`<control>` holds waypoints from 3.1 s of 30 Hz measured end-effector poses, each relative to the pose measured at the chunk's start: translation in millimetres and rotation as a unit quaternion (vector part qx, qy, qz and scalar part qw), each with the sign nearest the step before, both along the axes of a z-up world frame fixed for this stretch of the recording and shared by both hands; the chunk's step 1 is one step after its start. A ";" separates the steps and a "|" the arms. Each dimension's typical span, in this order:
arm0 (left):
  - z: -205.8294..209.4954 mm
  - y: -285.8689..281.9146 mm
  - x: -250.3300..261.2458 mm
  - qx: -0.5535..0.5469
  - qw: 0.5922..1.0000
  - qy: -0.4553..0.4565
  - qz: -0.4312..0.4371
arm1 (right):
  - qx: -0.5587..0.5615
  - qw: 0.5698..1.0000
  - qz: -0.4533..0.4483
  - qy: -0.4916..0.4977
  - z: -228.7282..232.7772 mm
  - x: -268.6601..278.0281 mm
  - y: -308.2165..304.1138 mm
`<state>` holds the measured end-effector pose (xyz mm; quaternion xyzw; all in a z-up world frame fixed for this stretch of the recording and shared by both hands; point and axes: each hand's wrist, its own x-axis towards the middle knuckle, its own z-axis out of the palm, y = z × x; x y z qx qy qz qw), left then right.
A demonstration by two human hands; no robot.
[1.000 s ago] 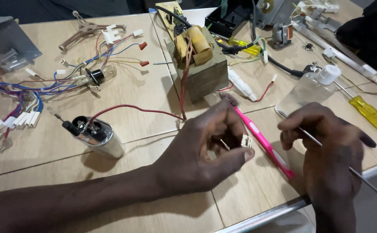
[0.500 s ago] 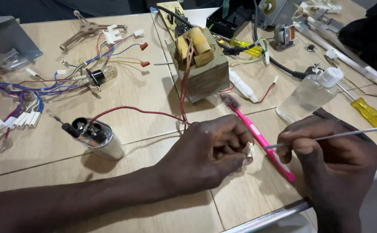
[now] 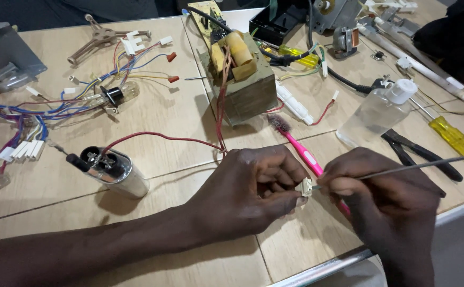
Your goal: The person is troubleshooting and repairing electrical components of an appliance, specifically connecting and disconnecting wires from a transformer and capacitor using pliers and a probe.
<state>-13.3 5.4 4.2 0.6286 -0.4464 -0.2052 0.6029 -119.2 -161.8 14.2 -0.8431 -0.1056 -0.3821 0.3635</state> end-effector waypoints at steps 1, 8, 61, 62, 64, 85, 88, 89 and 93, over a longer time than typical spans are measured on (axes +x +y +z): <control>0.6 0.5 0.0 -0.007 1.000 -0.010 -0.005 | -0.016 1.000 0.016 -0.004 -3.1 0.3 -3.1; -2.6 -0.4 0.2 -0.025 0.999 -0.019 -0.011 | -0.120 0.992 -0.045 -0.011 4.5 -2.0 4.9; 1.5 13.0 -29.0 -0.076 0.898 -0.424 0.090 | 0.233 0.962 -0.077 0.124 -2.8 -29.3 32.7; 3.3 14.9 -28.5 -0.075 0.898 -0.425 0.091 | 0.233 0.962 -0.075 0.124 -7.6 -27.2 28.3; 6.8 15.0 -27.9 -0.042 0.895 -0.438 0.068 | 0.359 0.925 0.055 0.116 -16.8 -24.4 16.5; -15.7 65.0 -2.9 0.091 0.923 -0.201 0.314 | 0.316 0.926 -0.017 0.205 -5.1 -26.2 29.6; -4.3 62.9 2.7 0.076 0.943 -0.187 0.266 | 0.271 0.936 -0.032 0.222 -2.4 -26.5 30.1; -2.2 63.0 3.1 0.077 0.942 -0.187 0.267 | 0.271 0.936 -0.030 0.222 -2.6 -25.7 32.1; 2.1 54.5 -3.4 0.040 0.975 0.093 0.196 | 0.308 0.919 -0.012 0.246 1.1 -23.0 36.5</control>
